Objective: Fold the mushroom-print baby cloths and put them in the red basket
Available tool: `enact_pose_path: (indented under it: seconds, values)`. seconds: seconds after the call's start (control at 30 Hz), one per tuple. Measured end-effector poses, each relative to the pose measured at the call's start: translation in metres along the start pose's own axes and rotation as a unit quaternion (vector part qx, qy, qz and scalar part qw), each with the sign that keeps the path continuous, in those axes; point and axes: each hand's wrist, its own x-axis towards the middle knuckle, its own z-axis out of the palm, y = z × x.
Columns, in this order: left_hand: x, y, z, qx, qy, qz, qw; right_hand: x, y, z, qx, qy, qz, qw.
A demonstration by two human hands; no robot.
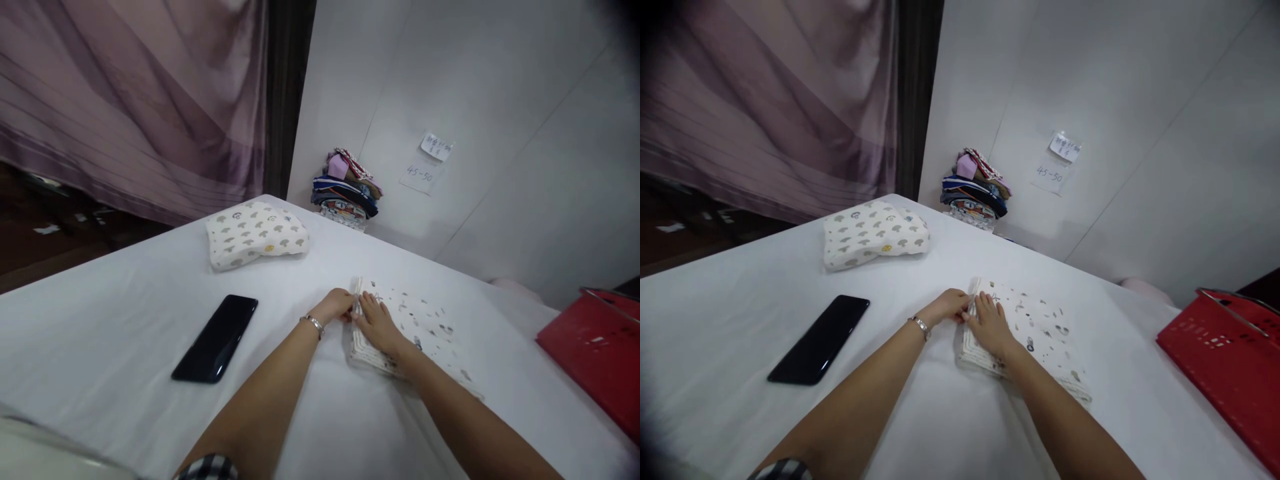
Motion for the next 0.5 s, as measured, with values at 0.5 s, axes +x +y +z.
enact_pose_path:
  seconds: [0.5]
  values:
    - [0.001, -0.002, -0.002, -0.064, 0.004, -0.029, 0.997, 0.046, -0.003, 0.001, -0.033, 0.031, 0.052, 0.998]
